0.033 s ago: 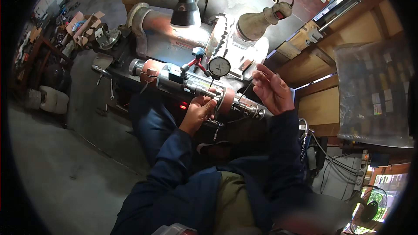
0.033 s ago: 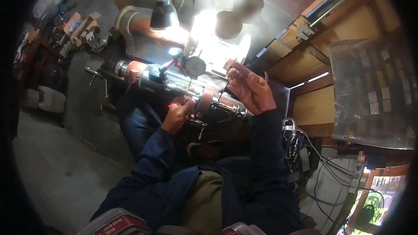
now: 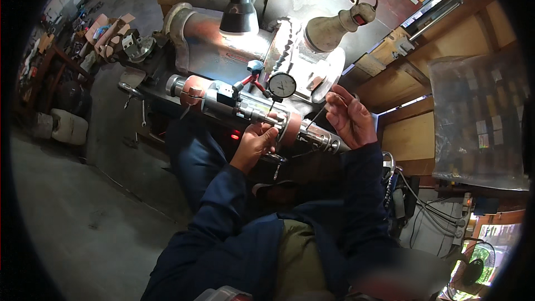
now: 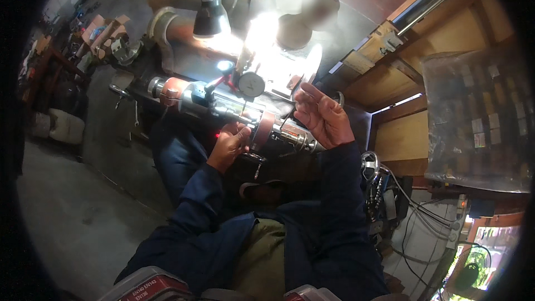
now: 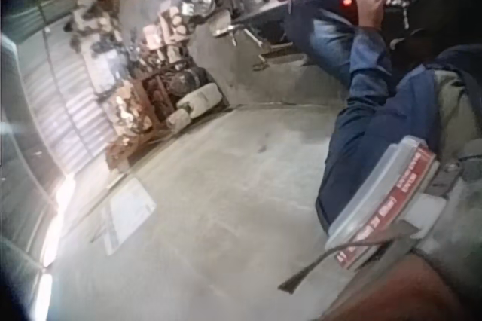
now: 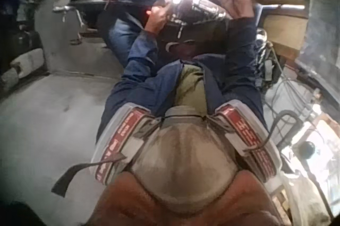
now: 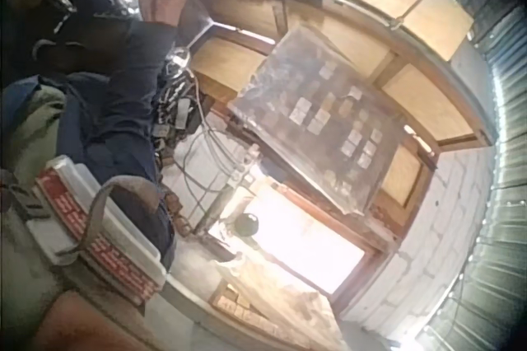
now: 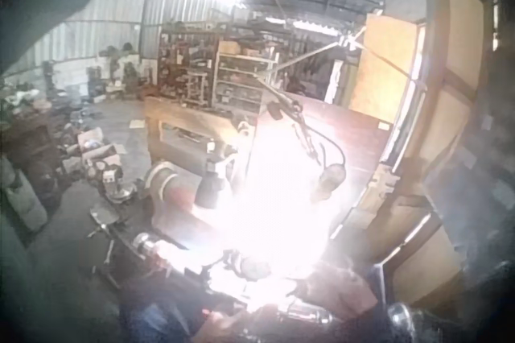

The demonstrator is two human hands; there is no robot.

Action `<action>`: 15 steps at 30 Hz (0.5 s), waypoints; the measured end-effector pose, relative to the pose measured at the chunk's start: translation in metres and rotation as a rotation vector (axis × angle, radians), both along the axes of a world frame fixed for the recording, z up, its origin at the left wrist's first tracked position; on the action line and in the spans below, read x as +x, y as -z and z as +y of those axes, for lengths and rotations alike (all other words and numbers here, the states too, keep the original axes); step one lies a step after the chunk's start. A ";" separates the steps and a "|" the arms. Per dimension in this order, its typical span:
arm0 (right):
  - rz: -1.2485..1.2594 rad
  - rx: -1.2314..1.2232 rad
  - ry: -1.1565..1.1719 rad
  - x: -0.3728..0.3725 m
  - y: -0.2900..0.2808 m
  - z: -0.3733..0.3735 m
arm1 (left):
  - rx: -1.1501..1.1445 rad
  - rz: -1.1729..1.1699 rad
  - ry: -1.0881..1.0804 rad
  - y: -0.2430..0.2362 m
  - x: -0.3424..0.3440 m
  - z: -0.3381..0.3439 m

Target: Use a precision grinding machine to finish a camshaft and measure the results with a dial indicator.

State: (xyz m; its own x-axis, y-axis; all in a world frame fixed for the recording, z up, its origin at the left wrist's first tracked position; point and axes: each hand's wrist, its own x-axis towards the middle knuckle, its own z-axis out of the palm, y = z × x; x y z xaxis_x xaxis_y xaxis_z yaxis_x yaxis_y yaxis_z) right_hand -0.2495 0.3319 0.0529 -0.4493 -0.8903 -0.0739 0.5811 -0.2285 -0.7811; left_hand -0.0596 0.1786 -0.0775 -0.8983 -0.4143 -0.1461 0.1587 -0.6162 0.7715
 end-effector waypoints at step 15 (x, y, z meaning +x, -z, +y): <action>0.373 0.401 0.114 -0.001 -0.037 -0.034 | -0.012 0.029 0.007 -0.002 0.001 -0.001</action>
State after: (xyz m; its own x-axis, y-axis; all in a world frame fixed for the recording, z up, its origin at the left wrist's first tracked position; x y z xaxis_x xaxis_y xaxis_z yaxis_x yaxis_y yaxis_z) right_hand -0.2506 0.2979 0.0900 -0.6015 -0.7695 -0.2147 0.2381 0.0839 -0.9676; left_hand -0.0588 0.1772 -0.0760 -0.9049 -0.4098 -0.1146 0.1773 -0.6078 0.7740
